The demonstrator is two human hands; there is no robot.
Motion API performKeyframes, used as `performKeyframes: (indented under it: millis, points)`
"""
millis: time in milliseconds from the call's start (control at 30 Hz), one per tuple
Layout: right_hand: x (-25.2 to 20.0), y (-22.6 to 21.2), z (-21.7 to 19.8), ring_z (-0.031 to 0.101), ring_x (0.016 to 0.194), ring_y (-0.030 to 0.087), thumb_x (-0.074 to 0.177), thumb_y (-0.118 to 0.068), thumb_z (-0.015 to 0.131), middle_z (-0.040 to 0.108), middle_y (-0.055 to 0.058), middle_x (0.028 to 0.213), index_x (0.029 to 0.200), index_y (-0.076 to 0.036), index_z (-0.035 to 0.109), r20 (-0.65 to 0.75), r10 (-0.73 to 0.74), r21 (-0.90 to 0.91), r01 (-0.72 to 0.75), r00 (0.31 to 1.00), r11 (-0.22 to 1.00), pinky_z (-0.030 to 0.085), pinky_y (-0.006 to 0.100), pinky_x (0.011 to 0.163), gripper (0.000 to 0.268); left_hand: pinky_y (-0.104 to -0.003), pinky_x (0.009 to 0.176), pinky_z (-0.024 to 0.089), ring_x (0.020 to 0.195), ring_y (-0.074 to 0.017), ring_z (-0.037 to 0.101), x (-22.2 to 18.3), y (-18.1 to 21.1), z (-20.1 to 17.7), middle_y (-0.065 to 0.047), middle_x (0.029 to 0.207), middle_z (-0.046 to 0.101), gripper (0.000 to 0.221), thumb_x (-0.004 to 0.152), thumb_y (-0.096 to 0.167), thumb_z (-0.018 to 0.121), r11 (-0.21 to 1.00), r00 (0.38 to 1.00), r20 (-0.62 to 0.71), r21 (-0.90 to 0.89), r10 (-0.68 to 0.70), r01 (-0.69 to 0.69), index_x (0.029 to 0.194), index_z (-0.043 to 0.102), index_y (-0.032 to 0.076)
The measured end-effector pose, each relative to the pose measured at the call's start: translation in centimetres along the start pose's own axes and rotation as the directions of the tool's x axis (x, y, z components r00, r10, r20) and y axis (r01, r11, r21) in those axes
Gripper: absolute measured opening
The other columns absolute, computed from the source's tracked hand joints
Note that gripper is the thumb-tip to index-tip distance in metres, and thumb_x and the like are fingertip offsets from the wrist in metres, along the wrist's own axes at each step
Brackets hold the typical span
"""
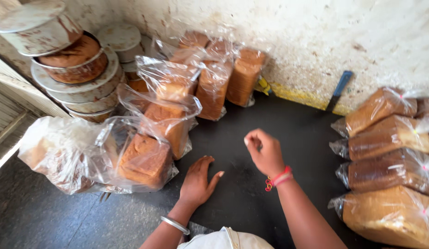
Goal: The person packages loaves of bread by placing them into plastic bags and securing the bags with plastic ties.
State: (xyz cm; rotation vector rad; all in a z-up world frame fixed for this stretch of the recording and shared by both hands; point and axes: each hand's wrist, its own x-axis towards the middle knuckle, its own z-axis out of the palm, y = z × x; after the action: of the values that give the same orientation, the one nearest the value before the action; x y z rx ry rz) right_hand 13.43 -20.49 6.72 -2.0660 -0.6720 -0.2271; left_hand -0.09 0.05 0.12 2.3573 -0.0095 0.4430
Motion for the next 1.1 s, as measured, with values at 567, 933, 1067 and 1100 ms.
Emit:
performKeyframes:
  millis: [567, 933, 1067, 1100]
  points:
    - [20.9, 11.8, 2.1, 0.067, 0.095, 0.018, 0.107, -0.016, 0.064, 0.066, 0.008, 0.104, 0.100, -0.002, 0.072, -0.569, -0.044, 0.022, 0.068, 0.821, 0.997, 0.053, 0.032, 0.088, 0.017, -0.047, 0.107, 0.041, 0.128, -0.0363, 0.055, 0.5, -0.1, -0.6, -0.018, 0.131, 0.062, 0.045, 0.095, 0.040, 0.066, 1.000, 1.000, 0.019, -0.012, -0.008, 0.008, 0.120, 0.060, 0.003]
    - [8.0, 0.8, -1.2, 0.072, 0.114, 0.025, 0.112, -0.026, 0.048, 0.072, 0.011, 0.112, 0.095, -0.007, 0.054, -0.249, 0.372, 0.764, -0.055, 0.894, 0.643, 0.063, 0.047, 0.090, 0.026, -0.046, 0.104, 0.042, 0.122, -0.0360, 0.057, 0.5, 0.8, -1.1, -0.017, 0.125, 0.063, 0.050, 0.094, 0.044, 0.065, 0.999, 0.997, 0.064, 0.004, -0.048, 0.048, 0.125, 0.058, 0.005]
    - [2.8, -2.0, -2.3, 0.071, 0.110, 0.026, 0.110, -0.024, 0.047, 0.071, 0.013, 0.113, 0.098, -0.007, 0.056, -0.110, 0.371, 0.821, -0.126, 0.922, 0.557, 0.062, 0.047, 0.091, 0.022, -0.047, 0.104, 0.042, 0.121, -0.0385, 0.056, 0.2, 0.5, -0.8, -0.020, 0.128, 0.061, 0.062, 0.092, 0.049, 0.069, 0.995, 0.991, 0.096, -0.026, -0.093, 0.096, 0.133, 0.054, 0.005]
    - [1.5, -2.6, -2.4, 0.071, 0.111, 0.027, 0.110, -0.023, 0.048, 0.071, 0.013, 0.111, 0.098, -0.007, 0.055, -0.081, 0.378, 0.839, -0.141, 0.922, 0.525, 0.062, 0.047, 0.091, 0.022, -0.045, 0.104, 0.043, 0.123, -0.0374, 0.056, 0.1, 0.3, -0.7, -0.020, 0.131, 0.061, 0.066, 0.090, 0.049, 0.070, 0.987, 0.991, 0.051, -0.097, -0.124, 0.129, 0.135, 0.053, 0.005]
